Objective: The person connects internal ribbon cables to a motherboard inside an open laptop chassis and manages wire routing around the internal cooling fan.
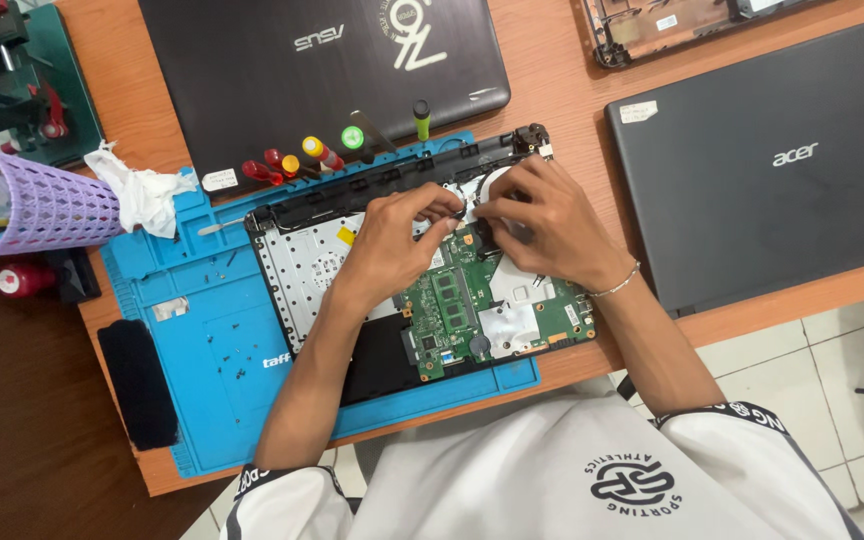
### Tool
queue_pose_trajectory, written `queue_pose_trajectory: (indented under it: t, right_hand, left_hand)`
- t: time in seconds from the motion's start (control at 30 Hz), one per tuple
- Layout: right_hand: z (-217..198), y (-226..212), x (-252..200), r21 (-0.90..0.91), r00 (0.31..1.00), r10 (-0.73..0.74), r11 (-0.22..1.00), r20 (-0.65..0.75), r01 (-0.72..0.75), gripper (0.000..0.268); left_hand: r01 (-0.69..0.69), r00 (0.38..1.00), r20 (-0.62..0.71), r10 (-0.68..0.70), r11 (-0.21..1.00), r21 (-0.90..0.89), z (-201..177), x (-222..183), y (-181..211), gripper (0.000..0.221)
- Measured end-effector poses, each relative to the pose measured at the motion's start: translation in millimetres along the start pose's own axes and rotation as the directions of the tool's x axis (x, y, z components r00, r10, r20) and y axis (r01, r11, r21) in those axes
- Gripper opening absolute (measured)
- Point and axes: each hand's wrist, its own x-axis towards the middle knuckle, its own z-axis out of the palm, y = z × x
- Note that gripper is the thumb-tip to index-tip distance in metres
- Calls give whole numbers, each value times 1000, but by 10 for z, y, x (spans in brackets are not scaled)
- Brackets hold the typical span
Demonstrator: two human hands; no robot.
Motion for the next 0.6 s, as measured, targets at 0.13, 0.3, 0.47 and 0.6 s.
queue_pose_trajectory:
  t: [0.13,0.3,0.47,0.6]
  right_hand:
    - [51,-24,-3,-2,1000,1,1000,20,-1,20]
    - [78,-29,-21,-17,999,11,1000,45,-11,22]
    - [97,-36,-22,-4,998,31,1000,46,-31,23]
    - [112,-36,-21,7,999,29,1000,34,-29,26]
  left_hand:
    - [-25,999,-30,27,999,48,24,-15,-3,16]
    - [-108,992,-55,118,982,156,25,-55,-31,13]
    - [-192,976,-45,213,938,288,10,-83,-55,11]
    - [-181,980,-28,198,938,296,11,-88,-56,9]
